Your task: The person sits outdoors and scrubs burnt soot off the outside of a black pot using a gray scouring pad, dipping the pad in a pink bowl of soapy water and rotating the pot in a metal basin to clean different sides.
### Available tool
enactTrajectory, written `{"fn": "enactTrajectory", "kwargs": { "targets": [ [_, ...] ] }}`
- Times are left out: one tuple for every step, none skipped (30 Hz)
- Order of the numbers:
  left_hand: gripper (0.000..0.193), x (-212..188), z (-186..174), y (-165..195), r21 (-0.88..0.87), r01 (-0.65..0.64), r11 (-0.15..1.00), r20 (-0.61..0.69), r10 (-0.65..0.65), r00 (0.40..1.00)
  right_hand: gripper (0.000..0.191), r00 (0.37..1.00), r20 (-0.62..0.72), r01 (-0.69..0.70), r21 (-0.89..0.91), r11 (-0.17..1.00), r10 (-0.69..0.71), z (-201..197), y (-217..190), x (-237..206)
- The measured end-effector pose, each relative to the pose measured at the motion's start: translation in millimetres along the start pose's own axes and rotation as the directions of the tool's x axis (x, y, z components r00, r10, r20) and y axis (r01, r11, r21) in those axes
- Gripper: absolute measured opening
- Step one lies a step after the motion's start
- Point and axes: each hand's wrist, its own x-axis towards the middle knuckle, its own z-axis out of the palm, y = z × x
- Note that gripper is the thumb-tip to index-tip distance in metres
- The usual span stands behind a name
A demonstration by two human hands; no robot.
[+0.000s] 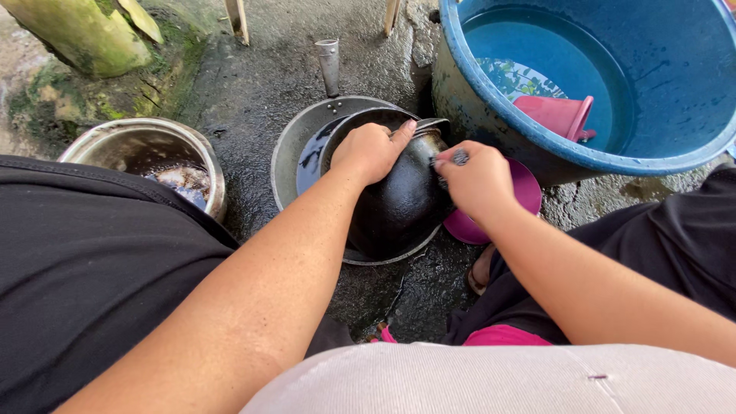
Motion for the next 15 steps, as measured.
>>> {"fn": "enactTrajectory", "kwargs": {
  "targets": [
    [0.078, -0.7, 0.0, 0.8, -0.006, -0.013, 1.000, -0.002, 0.013, 1.000, 0.015, 1.000, 0.016, 0.001, 0.003, 1.000, -0.001, -1.7, -0.7, -0.8],
    [0.077, -1.5, -0.3, 1.3, -0.011, -0.023, 1.000, -0.008, 0.023, 1.000, 0.015, 0.999, 0.034, 0.005, 0.010, 1.000, -0.006, -3.0, -1.1, -2.2],
    [0.077, -2.0, -0.7, 1.8, -0.015, -0.032, 0.999, -0.020, 0.031, 0.999, 0.015, 0.996, 0.027, -0.080, 0.016, 0.997, 0.080, -4.5, -1.5, -2.9],
    [0.077, -2.5, -1.1, 2.3, -0.021, -0.016, 1.000, -0.007, 0.016, 1.000, 0.015, 0.986, 0.018, -0.167, 0.024, 0.986, 0.167, -6.0, -1.9, -3.9],
    [0.076, -2.9, -1.4, 2.6, -0.027, -0.002, 1.000, 0.009, 0.002, 1.000, 0.014, 0.967, 0.009, -0.256, 0.032, 0.966, 0.256, -6.8, -1.8, -4.6],
    [0.076, -3.4, -1.0, 3.6, -0.035, 0.011, 0.999, 0.026, -0.010, 1.000, 0.014, 0.972, 0.006, -0.234, 0.026, 0.972, 0.234, -7.2, -1.6, -5.8],
    [0.076, -3.7, -1.0, 3.8, -0.024, 0.009, 1.000, 0.023, -0.008, 1.000, 0.013, 0.978, 0.005, -0.208, 0.018, 0.978, 0.208, -7.2, -0.9, -6.6],
    [0.076, -3.6, -2.1, 3.5, -0.013, 0.008, 1.000, 0.015, -0.008, 1.000, 0.013, 0.984, 0.006, -0.176, 0.011, 0.984, 0.176, -7.3, -0.1, -6.7],
    [0.077, -3.6, -2.6, 3.2, -0.002, 0.008, 1.000, 0.013, -0.008, 1.000, 0.013, 0.991, 0.018, -0.134, 0.020, 0.991, 0.134, -6.8, 0.7, -7.3],
    [0.076, -4.1, -2.4, 3.0, -0.012, 0.012, 1.000, 0.010, -0.011, 1.000, 0.013, 0.995, 0.031, -0.099, 0.029, 0.995, 0.098, -6.5, 1.9, -7.1],
    [0.075, -4.1, -2.5, 2.8, -0.022, 0.014, 1.000, 0.009, -0.014, 1.000, 0.013, 0.997, 0.043, -0.065, 0.037, 0.997, 0.063, -6.4, 1.8, -7.6],
    [0.075, -3.9, -2.6, 2.8, -0.030, 0.017, 0.999, 0.002, -0.017, 1.000, 0.012, 0.994, 0.043, -0.100, 0.096, 0.990, 0.096, -7.1, 1.4, -7.5],
    [0.074, -3.8, -2.5, 2.9, -0.025, 0.010, 1.000, -0.005, -0.010, 1.000, 0.012, 0.991, 0.044, -0.130, 0.157, 0.979, 0.124, -6.5, 3.3, -6.1],
    [0.074, -3.8, -1.9, 3.6, -0.018, 0.000, 1.000, -0.012, 0.000, 1.000, 0.011, 0.987, 0.044, -0.158, 0.218, 0.963, 0.152, -7.1, 3.3, -6.0],
    [0.074, -3.8, -1.6, 3.9, -0.010, -0.009, 1.000, -0.017, 0.008, 1.000, 0.011, 0.984, 0.036, -0.179, 0.210, 0.961, 0.175, -7.5, 2.2, -5.8]
  ]
}}
